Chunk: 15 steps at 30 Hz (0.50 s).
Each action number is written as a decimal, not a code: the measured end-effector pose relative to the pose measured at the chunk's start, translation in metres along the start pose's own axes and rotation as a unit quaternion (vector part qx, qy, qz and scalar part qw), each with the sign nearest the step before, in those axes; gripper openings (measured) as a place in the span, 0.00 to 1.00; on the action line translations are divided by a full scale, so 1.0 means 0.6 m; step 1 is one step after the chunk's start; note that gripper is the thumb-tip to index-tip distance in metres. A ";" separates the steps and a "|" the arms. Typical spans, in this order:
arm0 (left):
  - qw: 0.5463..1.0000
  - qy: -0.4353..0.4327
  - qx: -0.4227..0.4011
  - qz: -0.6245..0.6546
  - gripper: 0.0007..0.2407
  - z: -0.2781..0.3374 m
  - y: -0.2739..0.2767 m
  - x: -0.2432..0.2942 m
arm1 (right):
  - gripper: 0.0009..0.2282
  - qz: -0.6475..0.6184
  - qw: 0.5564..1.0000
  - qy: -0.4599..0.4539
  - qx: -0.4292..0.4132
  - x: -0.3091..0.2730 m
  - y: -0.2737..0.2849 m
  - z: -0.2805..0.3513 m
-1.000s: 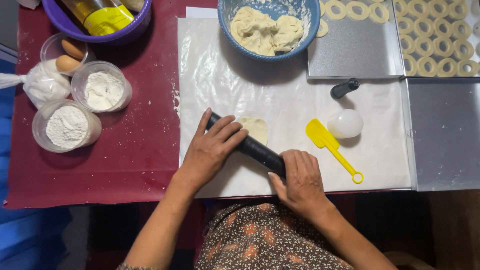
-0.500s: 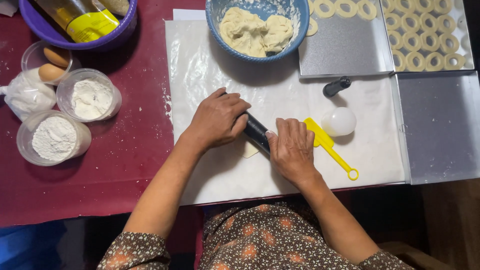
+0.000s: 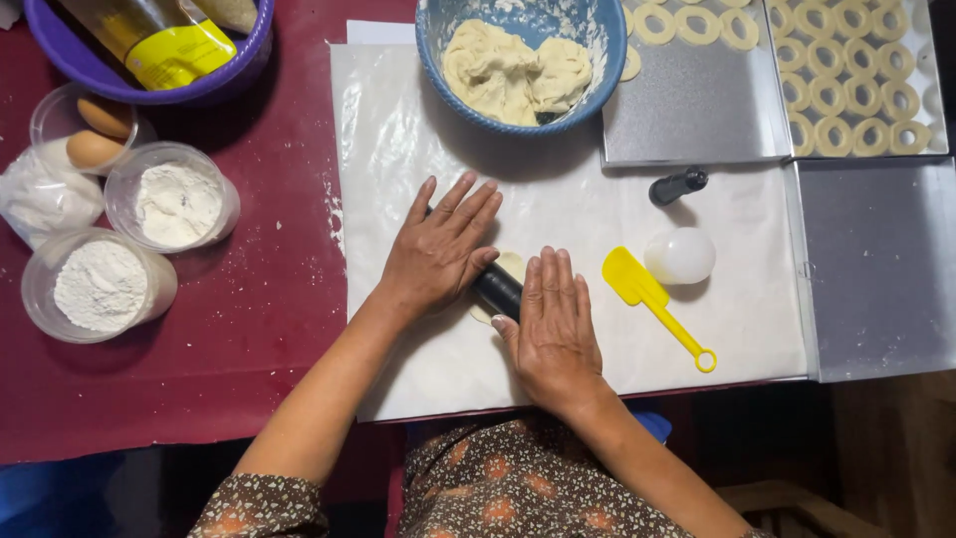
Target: Preparing dough and cutting out cookie shapes using molds and a rolling pin.
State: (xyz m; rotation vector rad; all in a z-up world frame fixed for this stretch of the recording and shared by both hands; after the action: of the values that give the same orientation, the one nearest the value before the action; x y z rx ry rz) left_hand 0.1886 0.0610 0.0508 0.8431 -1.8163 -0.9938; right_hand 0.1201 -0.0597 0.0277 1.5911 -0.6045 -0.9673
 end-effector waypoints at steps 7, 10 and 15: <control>0.998 0.046 -0.031 -0.002 0.27 0.087 0.003 -0.035 | 0.38 -0.015 0.997 0.071 0.023 -0.081 -0.005 0.026; 0.998 0.056 -0.038 -0.013 0.28 0.112 -0.007 -0.049 | 0.37 -0.010 0.995 0.098 0.012 -0.100 -0.013 0.036; 0.995 0.069 -0.034 -0.062 0.27 0.158 0.008 -0.057 | 0.33 0.004 0.983 0.182 0.029 -0.140 -0.011 0.066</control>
State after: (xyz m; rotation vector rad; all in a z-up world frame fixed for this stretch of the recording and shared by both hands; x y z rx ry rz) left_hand 0.1151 0.1193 0.0141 0.9689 -1.6196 -1.0433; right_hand 0.0415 -0.0121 0.0420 1.7614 -0.3855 -0.6345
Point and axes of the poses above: each hand's wrist, its own z-axis away from the middle knuckle, its own y-axis out of the back of the hand, x = y × z, the point moved 10 cm from there along -z, towards the middle knuckle, and after that the axes turned 12 degrees about y, right-handed, at the moved point
